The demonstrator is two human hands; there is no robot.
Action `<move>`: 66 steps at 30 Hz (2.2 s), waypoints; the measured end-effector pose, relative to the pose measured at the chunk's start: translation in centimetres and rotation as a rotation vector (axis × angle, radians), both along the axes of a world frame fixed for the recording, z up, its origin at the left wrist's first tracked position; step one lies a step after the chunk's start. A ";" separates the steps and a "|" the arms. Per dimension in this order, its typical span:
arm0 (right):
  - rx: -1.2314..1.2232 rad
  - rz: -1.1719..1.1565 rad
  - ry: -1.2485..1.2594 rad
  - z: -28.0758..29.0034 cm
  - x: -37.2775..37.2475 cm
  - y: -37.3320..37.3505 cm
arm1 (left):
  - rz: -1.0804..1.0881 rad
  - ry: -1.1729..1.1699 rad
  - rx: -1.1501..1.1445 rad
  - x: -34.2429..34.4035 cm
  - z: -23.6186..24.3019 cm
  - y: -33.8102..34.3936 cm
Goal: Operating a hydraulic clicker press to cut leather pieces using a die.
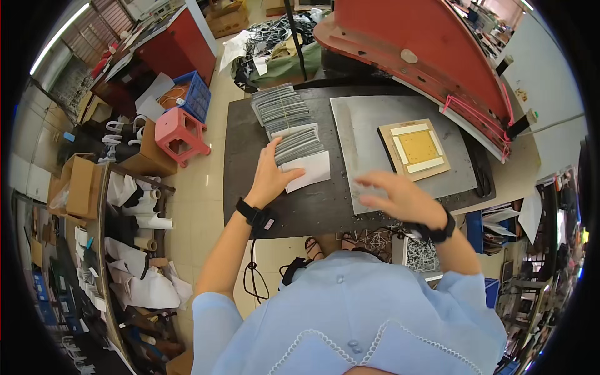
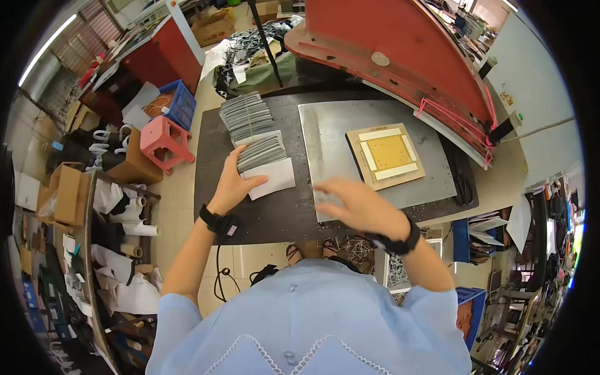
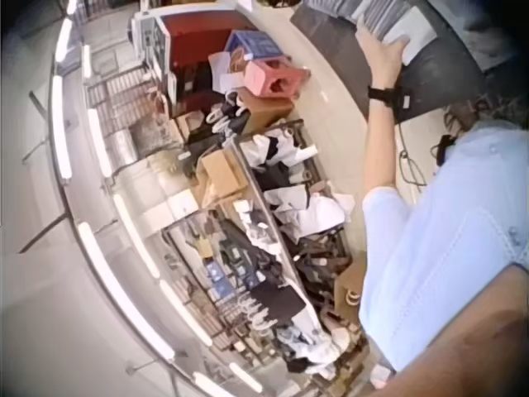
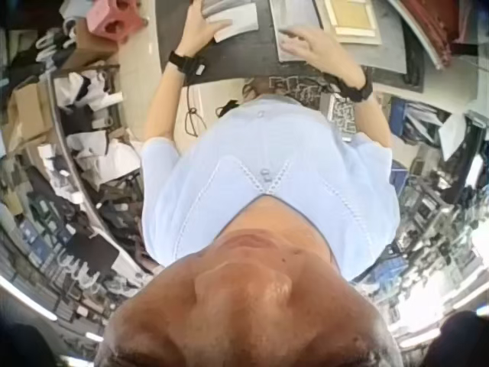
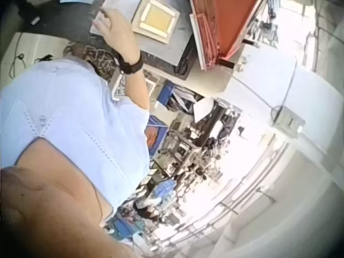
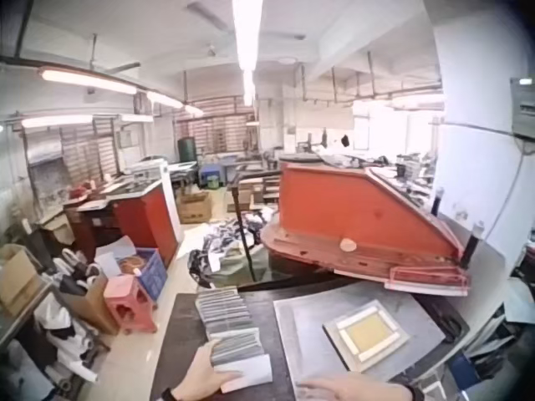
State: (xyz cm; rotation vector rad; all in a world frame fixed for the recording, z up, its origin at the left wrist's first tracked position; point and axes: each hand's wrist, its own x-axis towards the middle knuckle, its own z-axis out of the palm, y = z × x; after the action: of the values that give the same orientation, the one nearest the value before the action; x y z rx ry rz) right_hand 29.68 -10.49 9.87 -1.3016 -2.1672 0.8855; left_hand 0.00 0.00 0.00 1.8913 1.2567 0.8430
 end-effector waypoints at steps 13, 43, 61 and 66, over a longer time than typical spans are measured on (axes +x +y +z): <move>-0.027 -0.447 0.153 -5.7 -0.5 -8.4 | 0.137 0.377 0.508 0.8 1.6 -3.1; 0.048 -0.394 0.154 -5.2 27.1 -3.5 | 0.585 -0.384 0.051 9.4 3.7 -6.9; 0.335 -0.576 -0.054 -12.4 23.9 -0.3 | -0.137 -0.463 -0.471 24.5 1.1 -10.3; -0.438 -0.667 0.625 -5.8 21.6 -5.4 | -0.133 -0.585 -0.592 23.2 3.0 -13.2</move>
State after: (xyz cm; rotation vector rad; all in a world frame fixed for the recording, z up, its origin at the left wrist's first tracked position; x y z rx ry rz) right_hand 51.32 -15.86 4.10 -1.5323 -0.9961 1.2788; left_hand 23.24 -13.19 2.97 1.1280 0.8713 0.7660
